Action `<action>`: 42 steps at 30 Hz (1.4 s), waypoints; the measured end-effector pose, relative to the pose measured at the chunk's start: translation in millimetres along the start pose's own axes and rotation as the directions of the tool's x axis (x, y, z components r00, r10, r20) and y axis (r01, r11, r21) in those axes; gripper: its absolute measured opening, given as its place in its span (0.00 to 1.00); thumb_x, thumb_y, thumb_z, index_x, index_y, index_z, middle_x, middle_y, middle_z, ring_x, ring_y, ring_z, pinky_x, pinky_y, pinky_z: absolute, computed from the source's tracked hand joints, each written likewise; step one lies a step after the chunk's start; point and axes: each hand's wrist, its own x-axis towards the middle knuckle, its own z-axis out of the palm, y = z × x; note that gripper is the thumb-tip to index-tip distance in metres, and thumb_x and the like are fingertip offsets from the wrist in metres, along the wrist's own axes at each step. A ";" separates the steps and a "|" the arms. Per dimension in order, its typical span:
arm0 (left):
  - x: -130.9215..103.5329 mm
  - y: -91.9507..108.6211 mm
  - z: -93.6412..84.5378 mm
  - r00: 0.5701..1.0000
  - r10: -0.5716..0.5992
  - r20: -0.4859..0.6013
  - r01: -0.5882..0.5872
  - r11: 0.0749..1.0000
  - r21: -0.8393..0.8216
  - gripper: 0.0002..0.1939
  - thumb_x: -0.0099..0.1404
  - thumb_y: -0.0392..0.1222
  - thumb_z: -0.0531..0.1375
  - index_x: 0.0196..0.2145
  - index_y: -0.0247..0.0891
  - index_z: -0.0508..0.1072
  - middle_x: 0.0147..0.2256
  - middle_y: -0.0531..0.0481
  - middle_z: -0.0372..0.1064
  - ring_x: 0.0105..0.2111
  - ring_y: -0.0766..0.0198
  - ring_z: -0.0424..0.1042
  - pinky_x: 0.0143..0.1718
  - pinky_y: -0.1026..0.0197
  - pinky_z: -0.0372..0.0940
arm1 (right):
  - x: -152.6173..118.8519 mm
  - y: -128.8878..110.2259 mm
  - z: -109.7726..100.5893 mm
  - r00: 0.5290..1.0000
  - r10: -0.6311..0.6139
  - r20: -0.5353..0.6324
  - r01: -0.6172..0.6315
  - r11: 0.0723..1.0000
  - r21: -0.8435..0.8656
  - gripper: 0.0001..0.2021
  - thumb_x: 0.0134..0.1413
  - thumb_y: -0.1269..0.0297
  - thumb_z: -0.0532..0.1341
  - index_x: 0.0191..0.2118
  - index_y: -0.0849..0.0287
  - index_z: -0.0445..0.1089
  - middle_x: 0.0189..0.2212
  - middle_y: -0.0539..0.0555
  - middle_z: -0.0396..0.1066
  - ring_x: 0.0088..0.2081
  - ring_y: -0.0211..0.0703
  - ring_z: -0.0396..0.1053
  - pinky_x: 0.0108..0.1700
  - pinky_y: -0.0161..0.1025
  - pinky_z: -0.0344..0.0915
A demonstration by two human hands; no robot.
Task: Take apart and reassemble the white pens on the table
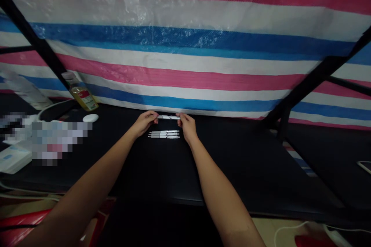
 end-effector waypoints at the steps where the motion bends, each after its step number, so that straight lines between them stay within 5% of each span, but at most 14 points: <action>1: -0.4 1.2 -0.9 1.000 -0.014 0.006 0.014 0.999 -0.046 0.17 0.59 0.51 0.66 0.37 0.34 0.75 0.26 0.49 0.72 0.28 0.64 0.71 0.34 0.61 0.63 | -1.2 -4.2 1.3 0.998 0.050 0.026 -0.053 0.992 0.116 0.18 0.56 0.47 0.61 0.40 0.59 0.74 0.20 0.49 0.64 0.23 0.38 0.61 0.26 0.36 0.58; 4: -2.1 6.7 -2.7 0.997 -0.060 0.048 0.067 0.982 -0.174 0.23 0.64 0.58 0.61 0.39 0.33 0.75 0.29 0.42 0.75 0.33 0.58 0.75 0.35 0.58 0.65 | -6.1 -15.4 4.3 0.969 0.172 0.178 -0.226 0.905 0.359 0.21 0.63 0.45 0.53 0.44 0.57 0.72 0.28 0.55 0.71 0.29 0.43 0.67 0.28 0.38 0.62; 9: -4.6 15.2 -2.5 0.985 -0.120 0.123 0.148 0.954 -0.260 0.31 0.67 0.65 0.52 0.39 0.32 0.76 0.31 0.37 0.78 0.35 0.52 0.77 0.36 0.54 0.67 | -16.6 -21.1 9.8 0.925 0.209 0.317 -0.345 0.810 0.473 0.23 0.65 0.50 0.45 0.48 0.60 0.70 0.39 0.62 0.72 0.37 0.48 0.69 0.31 0.43 0.66; 15: -4.8 15.6 -1.5 0.979 -0.147 0.139 0.174 0.964 -0.201 0.35 0.66 0.69 0.49 0.38 0.32 0.77 0.32 0.36 0.78 0.38 0.50 0.78 0.36 0.54 0.66 | -18.4 -12.4 12.6 0.940 0.201 0.276 -0.326 0.768 0.551 0.12 0.61 0.63 0.50 0.41 0.57 0.69 0.31 0.58 0.68 0.33 0.46 0.66 0.31 0.43 0.65; 24: -1.8 8.0 -4.9 0.973 -0.151 0.172 0.190 0.952 -0.240 0.32 0.65 0.68 0.51 0.38 0.33 0.77 0.32 0.38 0.78 0.37 0.50 0.78 0.36 0.54 0.66 | -18.2 -13.3 12.9 0.930 0.251 0.267 -0.364 0.724 0.586 0.12 0.62 0.62 0.49 0.40 0.57 0.69 0.29 0.56 0.66 0.31 0.45 0.65 0.29 0.41 0.64; 32: -2.3 8.4 -4.4 0.969 -0.143 0.203 0.202 0.929 -0.309 0.31 0.66 0.66 0.52 0.37 0.32 0.77 0.30 0.38 0.78 0.36 0.52 0.78 0.34 0.57 0.65 | -17.2 -13.3 12.1 0.905 0.277 0.323 -0.425 0.542 0.725 0.13 0.63 0.66 0.48 0.42 0.60 0.68 0.28 0.55 0.67 0.29 0.41 0.65 0.27 0.37 0.64; 42: -1.6 8.5 -4.4 0.967 -0.154 0.202 0.211 0.930 -0.302 0.34 0.67 0.68 0.50 0.39 0.32 0.77 0.31 0.39 0.78 0.37 0.51 0.78 0.36 0.55 0.66 | -16.8 -12.9 11.4 0.916 0.269 0.299 -0.402 0.604 0.688 0.13 0.62 0.65 0.48 0.40 0.59 0.69 0.28 0.56 0.68 0.29 0.42 0.65 0.27 0.38 0.64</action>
